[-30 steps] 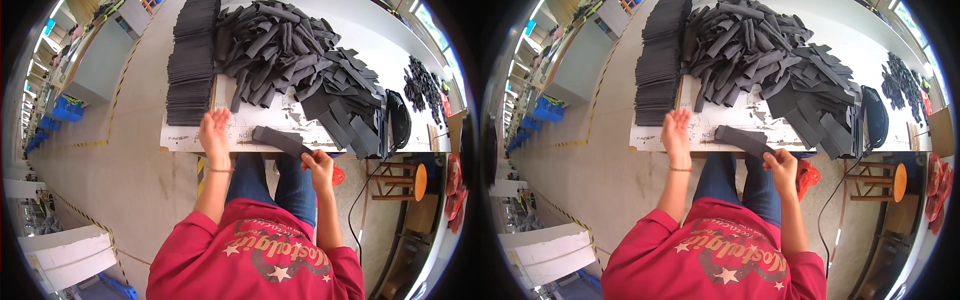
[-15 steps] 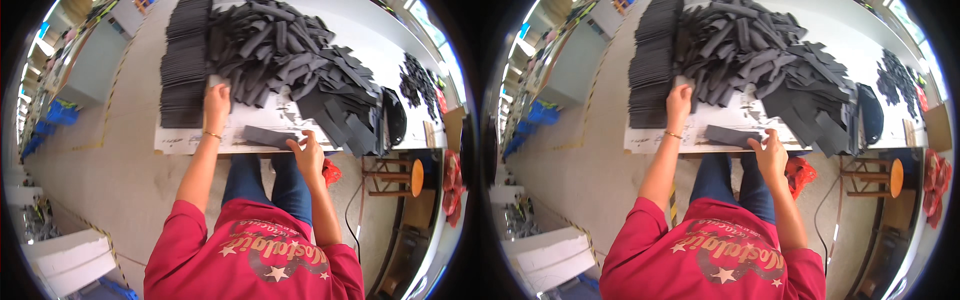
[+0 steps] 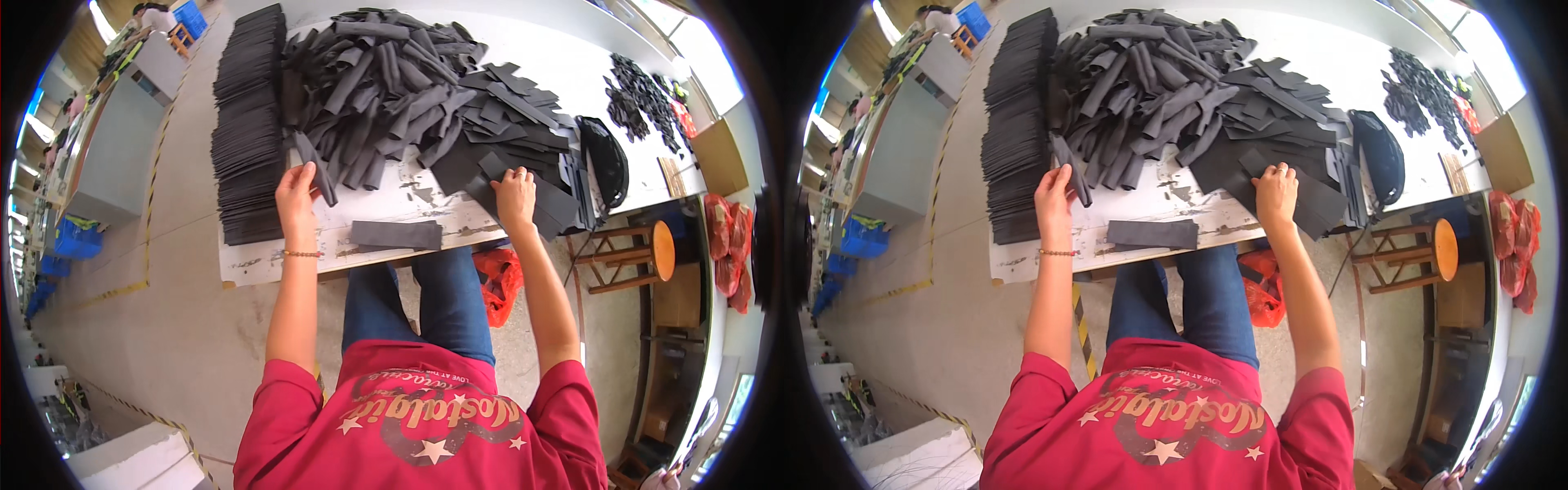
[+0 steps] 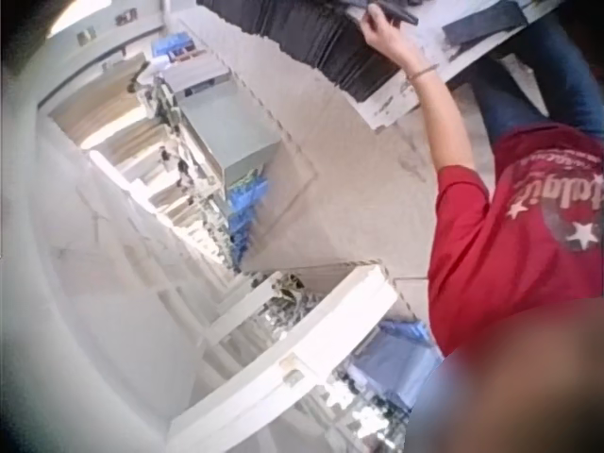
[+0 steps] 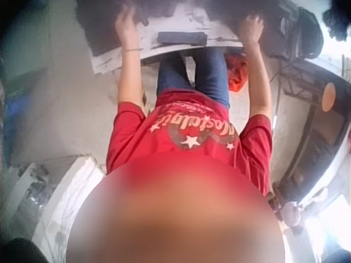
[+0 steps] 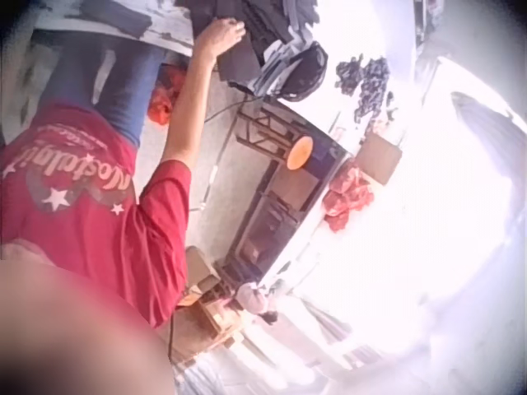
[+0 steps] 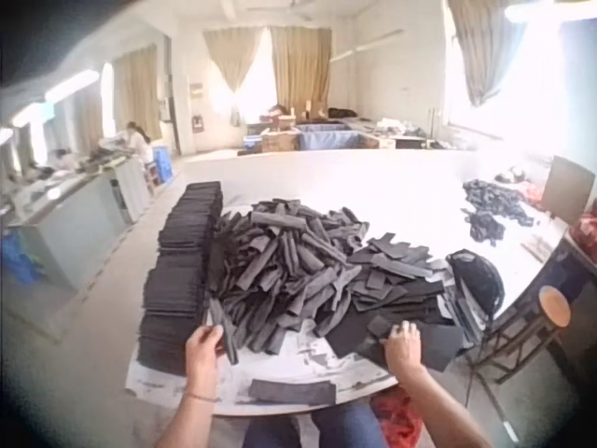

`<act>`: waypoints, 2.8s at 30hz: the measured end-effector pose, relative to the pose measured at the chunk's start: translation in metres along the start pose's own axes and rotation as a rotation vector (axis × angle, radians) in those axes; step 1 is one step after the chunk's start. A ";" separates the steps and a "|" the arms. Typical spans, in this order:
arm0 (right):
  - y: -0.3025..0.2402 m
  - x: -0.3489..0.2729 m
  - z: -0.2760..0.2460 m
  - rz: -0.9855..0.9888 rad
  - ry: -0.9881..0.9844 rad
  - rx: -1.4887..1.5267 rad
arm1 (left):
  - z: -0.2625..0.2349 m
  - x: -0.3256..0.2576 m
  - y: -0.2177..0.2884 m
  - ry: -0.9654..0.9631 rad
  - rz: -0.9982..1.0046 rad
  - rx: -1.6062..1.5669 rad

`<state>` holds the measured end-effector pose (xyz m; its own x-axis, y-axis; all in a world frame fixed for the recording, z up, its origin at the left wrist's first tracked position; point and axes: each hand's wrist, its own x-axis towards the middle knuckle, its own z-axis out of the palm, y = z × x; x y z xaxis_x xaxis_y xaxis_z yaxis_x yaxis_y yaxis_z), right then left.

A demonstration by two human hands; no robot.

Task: Fold grey foam strips and stack them on the workbench.

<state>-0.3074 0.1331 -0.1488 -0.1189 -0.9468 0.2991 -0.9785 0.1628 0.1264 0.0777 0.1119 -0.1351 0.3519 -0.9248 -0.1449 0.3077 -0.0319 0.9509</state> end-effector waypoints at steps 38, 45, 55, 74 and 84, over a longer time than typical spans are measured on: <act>-0.084 -0.086 -0.113 -0.336 -0.230 1.243 | 0.032 -0.078 0.010 -0.379 -0.394 -0.564; -0.093 -0.092 -0.106 -0.209 -0.121 1.291 | 0.034 -0.083 -0.002 -0.349 -0.342 -0.477; -0.082 -0.093 -0.111 -0.267 -0.256 1.243 | 0.027 -0.078 0.005 -0.409 -0.426 -0.574; -0.097 -0.053 -0.148 -0.445 0.124 1.055 | 0.028 -0.081 0.011 -0.535 -0.449 -0.517; -0.111 -0.060 -0.156 -0.523 0.289 0.790 | 0.044 -0.106 0.026 -0.481 -0.275 -0.396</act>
<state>-0.1650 0.2155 -0.0338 0.3027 -0.7254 0.6183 -0.7395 -0.5879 -0.3278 0.0098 0.1920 -0.0830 -0.1894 -0.9715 -0.1426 0.6626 -0.2336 0.7116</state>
